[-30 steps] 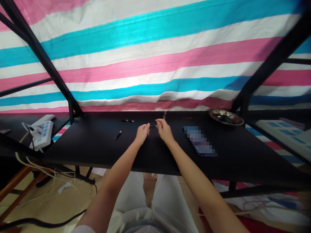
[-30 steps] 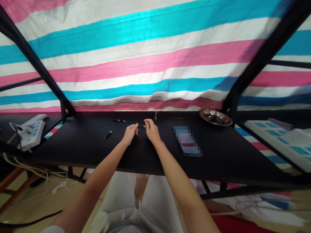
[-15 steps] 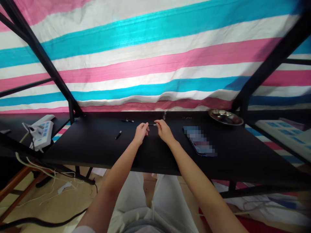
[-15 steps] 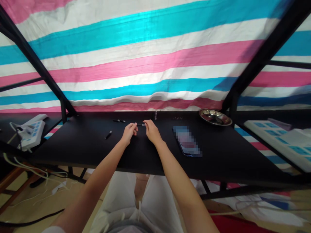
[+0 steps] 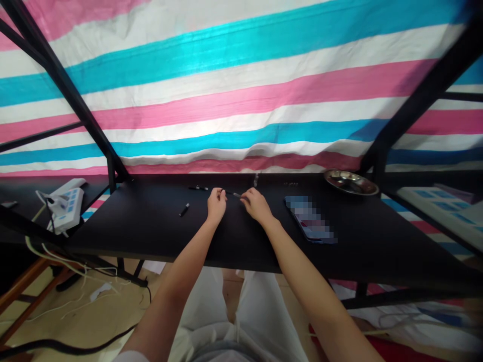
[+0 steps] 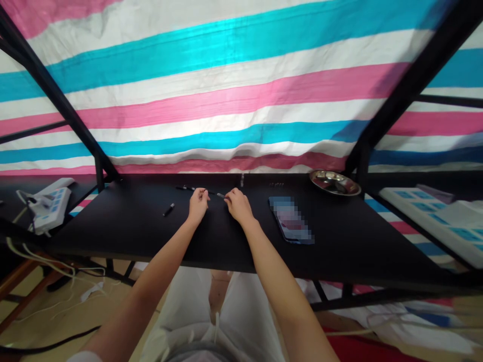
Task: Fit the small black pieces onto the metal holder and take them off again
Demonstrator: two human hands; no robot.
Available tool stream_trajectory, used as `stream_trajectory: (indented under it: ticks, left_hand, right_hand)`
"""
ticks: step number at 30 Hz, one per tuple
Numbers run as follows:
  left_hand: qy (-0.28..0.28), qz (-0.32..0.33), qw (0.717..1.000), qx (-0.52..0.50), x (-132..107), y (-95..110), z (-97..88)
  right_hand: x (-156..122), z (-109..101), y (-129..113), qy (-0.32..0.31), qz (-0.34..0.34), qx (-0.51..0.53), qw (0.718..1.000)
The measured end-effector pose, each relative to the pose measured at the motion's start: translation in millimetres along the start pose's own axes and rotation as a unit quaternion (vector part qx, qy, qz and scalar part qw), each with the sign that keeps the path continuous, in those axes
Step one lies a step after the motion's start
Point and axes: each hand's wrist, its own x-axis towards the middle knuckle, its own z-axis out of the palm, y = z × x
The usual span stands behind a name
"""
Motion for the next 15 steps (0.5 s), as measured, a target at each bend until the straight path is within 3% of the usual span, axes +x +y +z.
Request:
stream_trajectory:
  ticks: [2,5,10,15]
  left_hand:
    - [0.013,-0.003,1.000,0.005,1.4,-1.0,-1.0]
    - [-0.013,0.008,1.000,0.003,0.4,-0.9,0.0]
    - [-0.094,0.030,0.995,-0.028,-6.2,3.7,3.1]
    - [-0.153,0.002,0.985,-0.075,-7.8,4.9,3.7]
  right_hand:
    - [0.4,-1.2,1.3,0.030,0.025,0.012,0.999]
    - [1.3,-1.9,-1.7,0.057,0.018,0.084,0.995]
    - [1.0,2.6,-8.3,0.002,-0.026,0.152,0.988]
    - [-1.6,7.0,-6.3,-0.047,-0.018,0.136,0.989]
